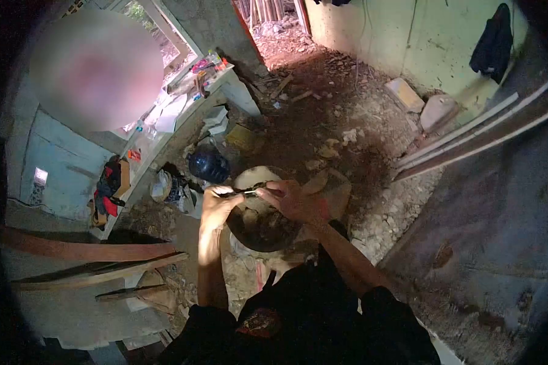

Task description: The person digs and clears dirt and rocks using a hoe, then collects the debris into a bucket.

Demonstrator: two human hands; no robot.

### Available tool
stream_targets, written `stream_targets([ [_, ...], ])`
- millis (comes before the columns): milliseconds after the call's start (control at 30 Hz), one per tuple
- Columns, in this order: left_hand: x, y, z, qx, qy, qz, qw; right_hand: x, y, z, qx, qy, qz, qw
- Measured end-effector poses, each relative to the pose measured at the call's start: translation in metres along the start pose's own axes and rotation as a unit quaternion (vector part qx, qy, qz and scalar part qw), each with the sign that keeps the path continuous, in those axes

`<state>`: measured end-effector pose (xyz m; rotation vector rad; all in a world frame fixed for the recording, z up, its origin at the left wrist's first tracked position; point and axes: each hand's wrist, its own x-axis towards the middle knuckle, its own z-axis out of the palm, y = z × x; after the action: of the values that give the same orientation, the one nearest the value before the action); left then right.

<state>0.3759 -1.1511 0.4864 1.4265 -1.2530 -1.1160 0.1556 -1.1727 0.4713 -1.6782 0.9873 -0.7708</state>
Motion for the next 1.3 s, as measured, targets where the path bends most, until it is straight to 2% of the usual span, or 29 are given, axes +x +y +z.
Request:
stream_targets([
  [33,0.027,-0.004,-0.002,0.015,0.003,0.031,0.999,0.027,0.007,-0.007,-0.01,0.036,-0.059,0.998],
  [67,0.049,-0.009,-0.003,0.03,0.005,0.06,0.998,0.046,0.014,-0.014,-0.008,0.031,-0.059,0.998],
  [100,0.071,0.022,0.003,0.082,0.001,0.072,0.994,0.071,0.015,-0.031,0.001,0.04,-0.057,0.998],
  [200,0.154,0.045,0.018,0.074,-0.009,0.068,0.995,0.154,0.036,-0.073,0.026,0.042,-0.072,0.996],
  [233,0.179,0.058,0.024,0.074,-0.005,0.064,0.995,0.179,0.041,-0.084,0.004,0.111,-0.104,0.988],
  [267,0.208,0.059,0.026,0.071,0.006,0.06,0.996,0.2,0.045,-0.108,0.02,0.07,-0.06,0.996],
  [300,0.233,0.061,0.028,0.057,0.009,0.109,0.992,0.222,0.026,-0.135,0.032,0.03,-0.014,0.999],
  [333,0.268,0.065,0.03,0.048,0.005,0.155,0.987,0.257,0.019,-0.157,0.031,0.025,-0.014,0.999],
  [367,0.292,0.067,0.034,-0.067,0.009,0.151,0.986,0.277,0.016,-0.168,0.01,0.076,-0.048,0.996],
  [400,0.314,0.077,0.031,-0.013,0.016,0.059,0.998,0.304,0.022,-0.19,-0.044,0.062,-0.079,0.994],
  [467,0.368,0.048,0.029,-0.041,0.028,0.06,0.997,0.356,0.034,-0.233,-0.149,0.044,-0.144,0.977],
  [500,0.4,0.039,0.033,-0.064,0.034,0.091,0.993,0.386,0.013,-0.253,-0.072,0.031,-0.091,0.993],
  [533,0.435,0.044,0.039,-0.063,0.047,0.096,0.992,0.415,0.026,-0.271,-0.109,0.043,-0.101,0.988],
  [600,0.5,0.052,0.06,0.05,0.071,0.112,0.99,0.474,0.053,-0.307,-0.184,0.068,-0.117,0.974],
  [633,0.536,0.059,0.07,0.02,0.079,0.099,0.992,0.506,0.067,-0.33,-0.114,0.084,-0.072,0.987],
  [733,0.646,0.082,0.097,0.018,0.112,0.07,0.991,0.594,0.107,-0.372,-0.034,0.168,-0.169,0.971],
  [767,0.686,0.084,0.105,-0.047,0.116,0.108,0.986,0.623,0.114,-0.391,0.011,0.152,-0.1,0.983],
  [800,0.722,0.086,0.108,-0.048,0.103,0.117,0.987,0.652,0.119,-0.405,0.059,0.137,-0.03,0.988],
  [833,0.76,0.089,0.109,-0.038,0.098,0.118,0.987,0.684,0.136,-0.414,0.057,0.152,-0.032,0.986],
  [867,0.799,0.09,0.11,-0.03,0.093,0.118,0.988,0.718,0.157,-0.423,0.044,0.213,-0.076,0.973],
  [933,0.868,0.095,0.109,-0.06,0.069,0.082,0.992,0.777,0.164,-0.449,0.023,0.267,-0.105,0.958],
  [1000,0.927,0.109,0.107,-0.018,0.069,0.057,0.996,0.829,0.16,-0.485,0.034,0.147,0.014,0.988],
  [1133,1.045,0.126,0.104,-0.021,0.064,0.061,0.996,0.935,0.158,-0.527,-0.022,0.128,0.051,0.99],
  [1167,1.075,0.123,0.105,-0.037,0.056,0.044,0.997,0.965,0.173,-0.527,-0.014,0.218,0.002,0.976],
  [1233,1.13,0.137,0.107,-0.049,0.068,0.054,0.995,1.019,0.191,-0.551,-0.002,0.298,-0.046,0.953],
  [1267,1.159,0.143,0.107,-0.06,0.078,0.065,0.993,1.049,0.2,-0.577,0.006,0.196,-0.005,0.981],
  [1300,1.188,0.145,0.105,-0.034,0.085,0.085,0.992,1.082,0.206,-0.592,0.01,0.139,0.011,0.99],
])
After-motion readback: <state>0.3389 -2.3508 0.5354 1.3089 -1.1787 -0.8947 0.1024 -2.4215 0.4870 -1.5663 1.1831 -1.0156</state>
